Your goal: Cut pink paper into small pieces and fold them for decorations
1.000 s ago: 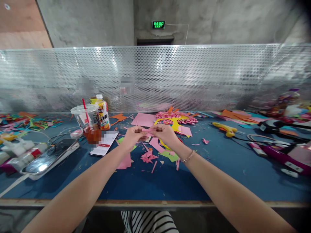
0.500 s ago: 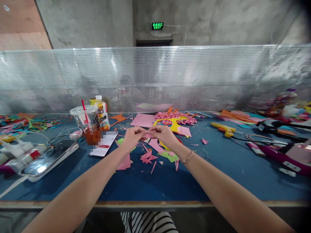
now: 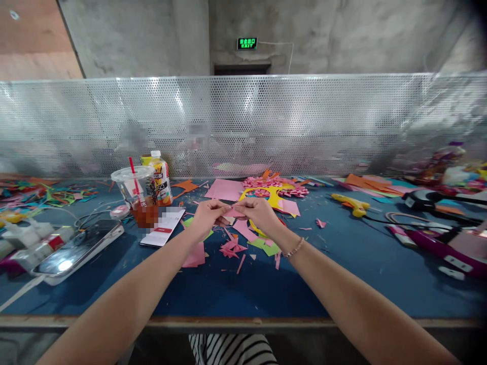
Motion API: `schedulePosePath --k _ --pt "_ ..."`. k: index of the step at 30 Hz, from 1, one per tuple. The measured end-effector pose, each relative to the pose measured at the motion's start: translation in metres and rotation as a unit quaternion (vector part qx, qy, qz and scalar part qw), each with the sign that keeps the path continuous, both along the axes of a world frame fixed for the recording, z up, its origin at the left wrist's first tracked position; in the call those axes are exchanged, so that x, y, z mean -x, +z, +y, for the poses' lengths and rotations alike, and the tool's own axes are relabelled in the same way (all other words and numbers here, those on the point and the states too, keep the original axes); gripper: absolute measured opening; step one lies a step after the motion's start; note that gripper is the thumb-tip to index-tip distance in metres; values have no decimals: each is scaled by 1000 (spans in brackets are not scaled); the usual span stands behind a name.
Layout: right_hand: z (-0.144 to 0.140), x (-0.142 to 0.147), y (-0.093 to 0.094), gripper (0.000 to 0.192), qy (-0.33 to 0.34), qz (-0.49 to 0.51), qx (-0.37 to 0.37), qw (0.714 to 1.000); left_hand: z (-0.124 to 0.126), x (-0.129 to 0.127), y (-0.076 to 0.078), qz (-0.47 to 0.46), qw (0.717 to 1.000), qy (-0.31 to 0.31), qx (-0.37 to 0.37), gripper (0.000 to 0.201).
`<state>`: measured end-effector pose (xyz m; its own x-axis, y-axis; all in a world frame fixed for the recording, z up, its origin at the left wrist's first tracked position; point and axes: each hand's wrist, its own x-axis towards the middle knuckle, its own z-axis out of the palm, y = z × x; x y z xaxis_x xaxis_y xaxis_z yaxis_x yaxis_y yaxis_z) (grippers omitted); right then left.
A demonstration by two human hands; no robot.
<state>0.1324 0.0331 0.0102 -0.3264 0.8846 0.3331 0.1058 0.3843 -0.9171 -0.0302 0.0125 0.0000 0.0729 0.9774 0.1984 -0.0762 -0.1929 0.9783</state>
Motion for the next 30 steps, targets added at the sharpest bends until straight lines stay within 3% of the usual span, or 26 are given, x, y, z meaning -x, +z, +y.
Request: schedulePosePath --k 7,11,14,17,20,23,26,30 --pt "-5 -2 7 16 -43 -54 -41 997 -3 3 8 -13 1000 -14 8 30" --pt "-9 -2 8 20 -16 -55 -60 997 -2 5 10 -53 998 -23 -29 29" --pt "-8 -3 9 24 2 -54 -108 993 0 6 10 -114 992 -5 -57 26" --pt "-6 -4 8 29 -37 -78 -174 981 0 3 10 -199 978 25 -53 29" --pt "-5 -1 4 34 -54 -105 -239 964 -2 -3 7 -254 967 -2 -17 30" --pt "-9 6 -1 40 -15 -147 -297 943 -3 -7 3 -232 972 -21 -14 25" --pt "-13 12 -3 41 20 -176 -325 929 -2 -6 1 -206 978 22 -32 25" --pt "-11 12 -1 35 -51 -101 -252 961 -1 -3 0 -159 986 47 -28 27"
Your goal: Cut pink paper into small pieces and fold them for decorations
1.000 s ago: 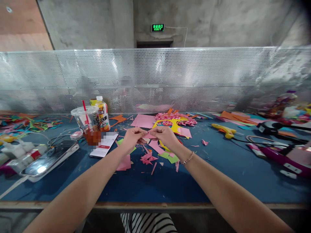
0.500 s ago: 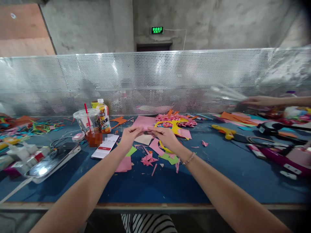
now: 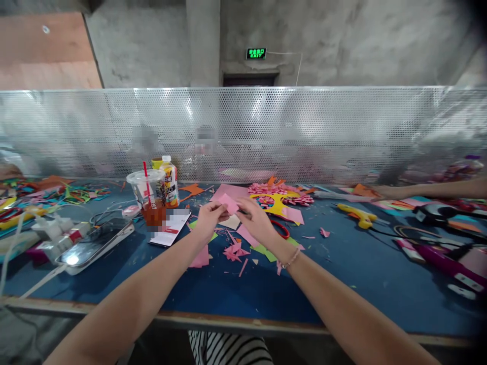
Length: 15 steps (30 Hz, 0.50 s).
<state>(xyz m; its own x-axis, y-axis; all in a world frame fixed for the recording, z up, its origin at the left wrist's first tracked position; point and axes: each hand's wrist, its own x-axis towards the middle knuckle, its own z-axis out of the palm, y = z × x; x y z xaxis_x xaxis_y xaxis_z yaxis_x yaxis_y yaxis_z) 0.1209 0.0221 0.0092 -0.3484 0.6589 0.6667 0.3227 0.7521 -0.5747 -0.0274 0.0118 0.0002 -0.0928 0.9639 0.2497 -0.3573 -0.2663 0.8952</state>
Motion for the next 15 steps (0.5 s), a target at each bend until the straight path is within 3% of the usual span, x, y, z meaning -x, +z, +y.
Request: schedulePosePath --k 2,5,9,15 --pt "5 -3 0 29 -6 56 85 995 1 0 -1 31 1000 -5 -2 27" --pt "11 -7 -1 20 37 60 180 981 1 -1 -2 83 996 -12 -11 28" --pt "11 -8 -2 22 40 37 197 979 1 -2 -3 111 994 -15 -3 29" --pt "7 -7 1 24 31 18 210 977 2 -1 -2 77 997 -7 -23 25"
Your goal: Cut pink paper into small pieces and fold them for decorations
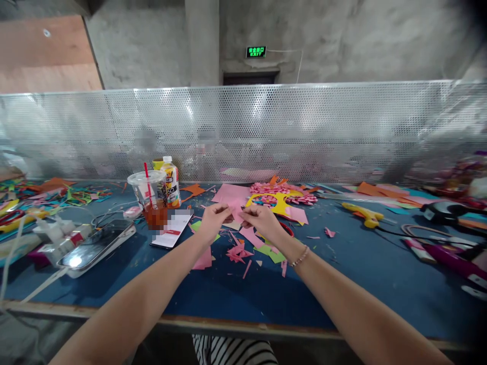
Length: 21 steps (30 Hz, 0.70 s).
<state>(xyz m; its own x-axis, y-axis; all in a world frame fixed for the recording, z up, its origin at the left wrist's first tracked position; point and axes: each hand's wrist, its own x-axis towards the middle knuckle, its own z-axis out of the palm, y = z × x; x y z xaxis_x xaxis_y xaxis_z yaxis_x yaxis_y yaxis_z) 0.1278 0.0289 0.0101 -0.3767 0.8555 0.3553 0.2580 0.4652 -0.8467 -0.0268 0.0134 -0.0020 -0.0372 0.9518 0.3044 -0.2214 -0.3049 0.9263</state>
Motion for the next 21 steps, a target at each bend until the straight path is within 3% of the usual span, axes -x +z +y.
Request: schedulePosePath --k 7,14,18,21 --pt "3 1 -4 22 4 1 -6 1000 -2 1 3 85 996 31 -24 24" --pt "2 3 -1 23 -20 43 -35 998 2 1 -1 204 977 -10 -52 23" --pt "1 2 1 24 -21 49 -39 998 1 -1 -1 188 982 -11 -15 28" --pt "1 1 1 23 -38 55 -38 997 -2 -4 -3 151 987 -57 14 31"
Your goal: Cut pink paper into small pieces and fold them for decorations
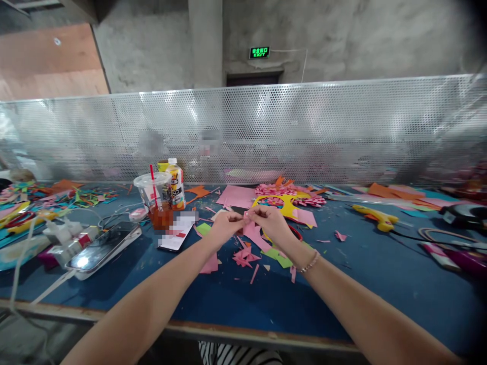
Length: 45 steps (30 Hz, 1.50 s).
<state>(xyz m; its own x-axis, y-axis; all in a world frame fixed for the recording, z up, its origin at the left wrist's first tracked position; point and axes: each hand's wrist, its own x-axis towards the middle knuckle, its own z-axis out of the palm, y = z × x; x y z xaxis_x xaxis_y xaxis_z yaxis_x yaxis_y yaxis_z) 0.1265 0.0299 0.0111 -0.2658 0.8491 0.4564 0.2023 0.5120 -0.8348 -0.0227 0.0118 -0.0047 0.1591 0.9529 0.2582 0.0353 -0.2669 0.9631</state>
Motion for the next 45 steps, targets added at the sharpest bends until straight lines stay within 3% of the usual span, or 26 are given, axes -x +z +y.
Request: schedulePosePath --k 6,9,13,18,22,27,28,29,30,32,35,37,39,45 --pt "1 -1 -1 18 9 -14 -5 1000 0 -1 -2 16 1000 -1 12 31" --pt "1 0 -1 18 15 -41 -13 999 0 1 -1 101 993 32 -49 27" --pt "2 -2 0 19 -11 -62 -6 998 1 4 1 241 951 84 -177 21" --pt "1 -1 -3 19 10 4 28 1000 1 7 6 284 930 52 -228 15" --pt "4 -2 -5 19 18 102 99 990 0 6 7 268 940 34 -209 15" --pt "33 -43 6 25 -91 161 74 980 5 8 5 145 984 30 -94 22" --pt "39 -54 7 26 -117 138 65 981 7 10 6 94 992 38 -69 23" --pt "44 -62 6 26 -154 16 41 987 8 12 7 41 997 49 -50 24" --pt "46 -68 5 26 -163 -132 21 977 10 14 7 0 997 57 -44 25" --pt "45 -70 0 23 -138 -245 28 959 13 19 8 -60 991 108 -49 28" --pt "36 -59 -9 17 -102 -476 11 873 18 24 6 -97 980 167 -48 28" --pt "31 -51 -11 26 -134 -529 4 838 20 25 3 -110 978 174 -46 25" --pt "30 -48 -10 34 -150 -550 19 822 21 24 1 -132 977 162 -35 23" --pt "36 -62 2 22 -119 -568 45 813 18 18 -2 -209 971 115 37 24"
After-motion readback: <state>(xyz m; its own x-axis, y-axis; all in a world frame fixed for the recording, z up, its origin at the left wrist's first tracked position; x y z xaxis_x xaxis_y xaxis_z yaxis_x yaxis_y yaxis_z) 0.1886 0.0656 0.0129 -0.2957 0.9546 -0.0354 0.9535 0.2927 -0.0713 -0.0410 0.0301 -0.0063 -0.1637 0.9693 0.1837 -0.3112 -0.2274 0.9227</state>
